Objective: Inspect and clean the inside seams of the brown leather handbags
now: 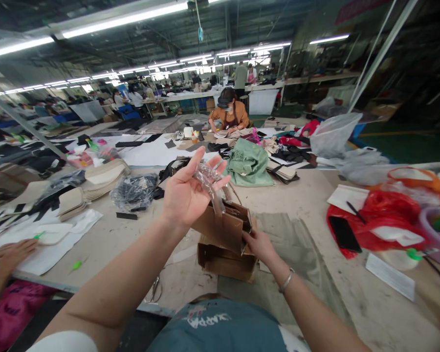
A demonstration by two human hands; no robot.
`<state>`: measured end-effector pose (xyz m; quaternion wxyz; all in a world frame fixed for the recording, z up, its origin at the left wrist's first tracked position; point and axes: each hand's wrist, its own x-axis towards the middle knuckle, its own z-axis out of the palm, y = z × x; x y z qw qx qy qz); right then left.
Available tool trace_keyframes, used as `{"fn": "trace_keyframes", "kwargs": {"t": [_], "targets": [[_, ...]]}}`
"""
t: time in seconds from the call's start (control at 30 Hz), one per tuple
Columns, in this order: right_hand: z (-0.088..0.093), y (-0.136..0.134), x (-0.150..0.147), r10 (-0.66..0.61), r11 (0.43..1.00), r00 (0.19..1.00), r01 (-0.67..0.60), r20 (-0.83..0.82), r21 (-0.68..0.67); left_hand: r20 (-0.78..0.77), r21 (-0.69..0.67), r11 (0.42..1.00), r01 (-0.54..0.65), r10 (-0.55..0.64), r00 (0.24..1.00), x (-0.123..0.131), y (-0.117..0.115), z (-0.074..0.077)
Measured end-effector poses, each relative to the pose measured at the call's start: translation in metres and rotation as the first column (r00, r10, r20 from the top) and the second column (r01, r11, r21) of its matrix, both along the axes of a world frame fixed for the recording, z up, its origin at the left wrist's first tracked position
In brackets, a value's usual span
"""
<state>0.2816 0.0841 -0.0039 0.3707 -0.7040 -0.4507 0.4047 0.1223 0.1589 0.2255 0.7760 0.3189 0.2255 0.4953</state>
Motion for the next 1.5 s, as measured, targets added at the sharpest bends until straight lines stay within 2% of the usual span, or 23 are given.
{"fn": "trace_keyframes", "kwargs": {"t": [0.27,0.43,0.57,0.7,0.87,1.03,1.17,1.3,1.4,1.5], "targets": [[-0.006,-0.001,0.005,0.056,0.994,0.988,-0.068,0.141,0.087,0.035,0.023,0.998,0.062,-0.062,0.997,0.002,-0.001,-0.004],[-0.012,-0.012,0.009,0.067,0.992,0.992,-0.078,0.106,0.097,0.042,-0.013,0.998,0.063,-0.063,0.997,0.005,0.006,-0.007],[-0.005,-0.017,0.015,0.113,0.985,0.993,-0.109,-0.027,0.13,0.061,-0.099,0.994,-0.038,0.044,0.997,0.006,0.024,-0.002],[0.011,-0.015,0.024,0.08,0.951,0.986,-0.031,-0.147,0.307,-0.002,-0.23,0.947,-0.223,0.228,0.974,0.009,0.043,0.011],[0.029,-0.013,0.026,0.09,0.936,0.99,-0.121,0.106,0.33,-0.025,-0.227,0.928,-0.294,0.297,0.955,0.013,0.048,0.022],[0.036,-0.017,0.019,0.087,0.905,0.979,-0.154,0.182,0.397,-0.032,-0.18,0.93,-0.32,0.32,0.947,0.013,0.049,0.022],[0.038,-0.023,0.016,0.057,0.882,0.97,-0.16,0.236,0.443,-0.012,-0.15,0.945,-0.29,0.292,0.956,0.008,0.054,0.016],[0.044,-0.027,0.019,0.092,0.88,0.982,-0.158,0.167,0.448,-0.039,-0.13,0.964,-0.23,0.227,0.973,0.003,0.055,0.008],[0.044,-0.026,0.021,0.082,0.921,0.996,-0.06,-0.041,0.384,-0.062,-0.065,0.988,-0.139,0.135,0.989,0.001,0.05,0.006],[0.034,-0.022,0.022,0.024,0.954,0.978,0.039,-0.207,0.297,-0.071,0.008,0.998,-0.059,0.06,0.996,-0.002,0.038,0.01]]}}
